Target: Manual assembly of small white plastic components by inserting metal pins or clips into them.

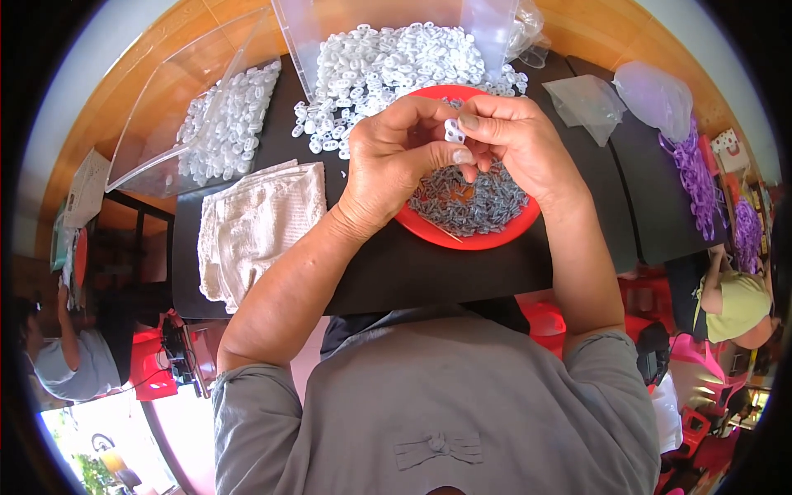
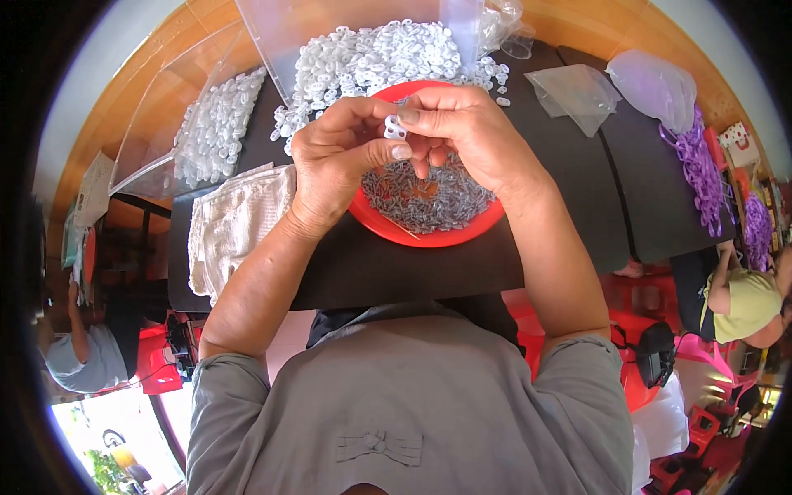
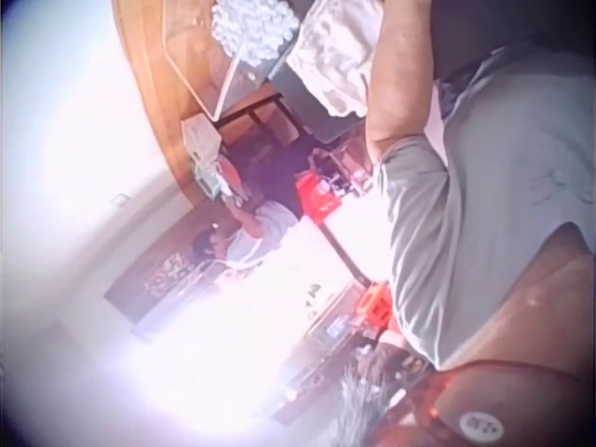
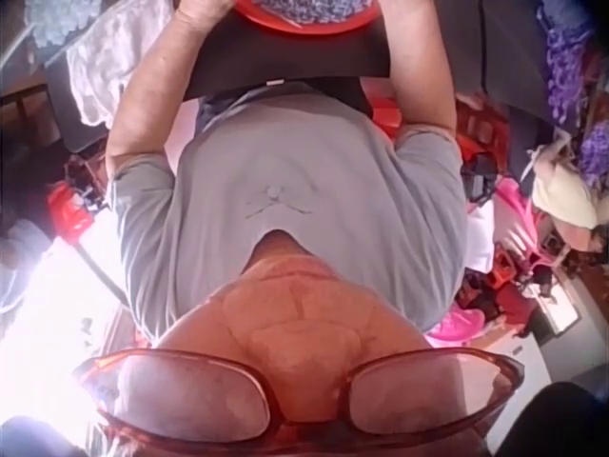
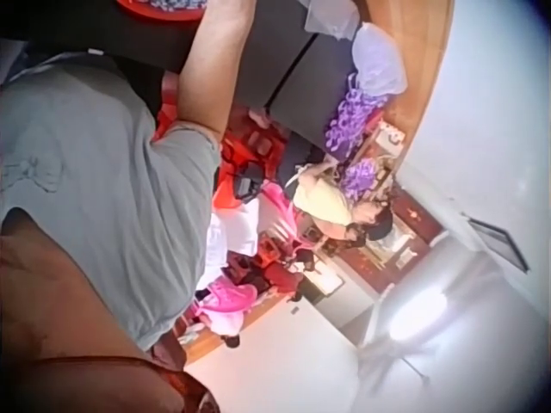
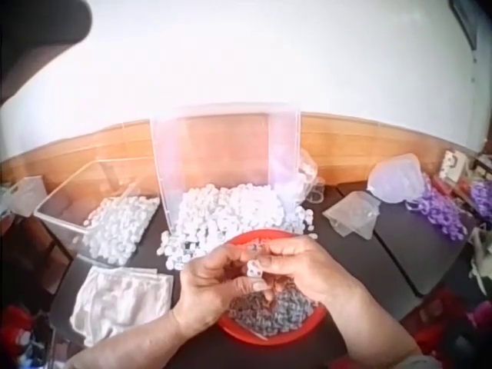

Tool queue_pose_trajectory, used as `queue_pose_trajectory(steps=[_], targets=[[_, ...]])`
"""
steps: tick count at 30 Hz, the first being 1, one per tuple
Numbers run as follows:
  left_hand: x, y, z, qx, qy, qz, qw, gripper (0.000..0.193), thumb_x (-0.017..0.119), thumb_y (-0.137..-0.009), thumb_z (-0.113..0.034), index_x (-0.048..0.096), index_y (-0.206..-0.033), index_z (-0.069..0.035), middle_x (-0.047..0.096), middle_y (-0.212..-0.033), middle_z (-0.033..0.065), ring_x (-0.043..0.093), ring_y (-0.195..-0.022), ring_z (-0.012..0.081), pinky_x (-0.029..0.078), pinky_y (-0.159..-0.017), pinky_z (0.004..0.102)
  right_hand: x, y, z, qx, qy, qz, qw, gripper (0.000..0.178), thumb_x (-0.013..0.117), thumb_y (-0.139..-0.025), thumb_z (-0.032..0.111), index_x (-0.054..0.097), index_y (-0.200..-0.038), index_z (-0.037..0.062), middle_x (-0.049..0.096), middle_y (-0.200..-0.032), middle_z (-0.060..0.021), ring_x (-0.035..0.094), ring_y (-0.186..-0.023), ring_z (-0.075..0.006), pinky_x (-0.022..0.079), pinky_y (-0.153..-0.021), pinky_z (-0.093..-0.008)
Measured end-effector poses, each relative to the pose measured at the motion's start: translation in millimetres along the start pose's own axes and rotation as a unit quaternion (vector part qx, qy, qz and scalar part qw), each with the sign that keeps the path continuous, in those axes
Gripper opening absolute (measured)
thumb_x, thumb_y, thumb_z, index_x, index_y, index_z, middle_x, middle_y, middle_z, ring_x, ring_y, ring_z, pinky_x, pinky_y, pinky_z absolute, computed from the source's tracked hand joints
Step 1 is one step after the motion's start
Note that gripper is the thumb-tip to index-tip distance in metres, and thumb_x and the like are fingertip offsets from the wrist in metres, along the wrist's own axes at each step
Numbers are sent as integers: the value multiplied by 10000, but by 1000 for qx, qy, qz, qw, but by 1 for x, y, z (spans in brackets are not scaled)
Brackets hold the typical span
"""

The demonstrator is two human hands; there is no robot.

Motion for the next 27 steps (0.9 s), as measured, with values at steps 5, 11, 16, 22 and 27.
queue_pose_trajectory(steps=[5,11,16,22,27], targets=[[-2,0,-5,-37,18,1,999,252,683,-791,113,595,-1022,61,672,-856,152,696,-752,215,579,-652,288,0,1,-2,-6,17,18,1000,254,607,-930,247,631,-843,10,602,-695,-22,564,-548,-115,375,-530,-206],[-3,1,-5,-46,51,-7,998,187,702,-772,120,604,-920,59,676,-836,153,707,-751,227,599,-624,291,4,2,-6,9,-34,42,998,245,637,-916,236,641,-841,3,599,-682,-20,547,-536,-93,382,-503,-197],[-6,3,-3,-65,61,-15,996,218,789,-735,24,658,-905,-8,659,-834,18,620,-741,86,517,-669,205,5,0,-8,-1,-62,61,996,233,642,-912,220,638,-845,-4,582,-665,-15,537,-522,-91,395,-495,-203],[-6,0,2,-28,22,-34,999,188,714,-765,116,583,-878,43,667,-809,134,700,-743,208,607,-643,297,11,-1,-9,-2,-91,41,995,237,640,-908,226,626,-871,-7,580,-656,-28,544,-509,-103,383,-488,-199],[3,1,-1,-18,43,-20,999,186,707,-769,121,568,-863,40,668,-807,159,705,-732,233,612,-657,319,1,-2,-11,-21,-57,37,997,237,645,-903,229,627,-845,1,584,-656,-26,550,-509,-104,375,-484,-198]])
Point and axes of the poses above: each hand's wrist, its own y-axis away from the middle knuckle, its own x-axis out of the palm, z = x × y, the point moved 2 cm from there along -y, towards the middle knuckle
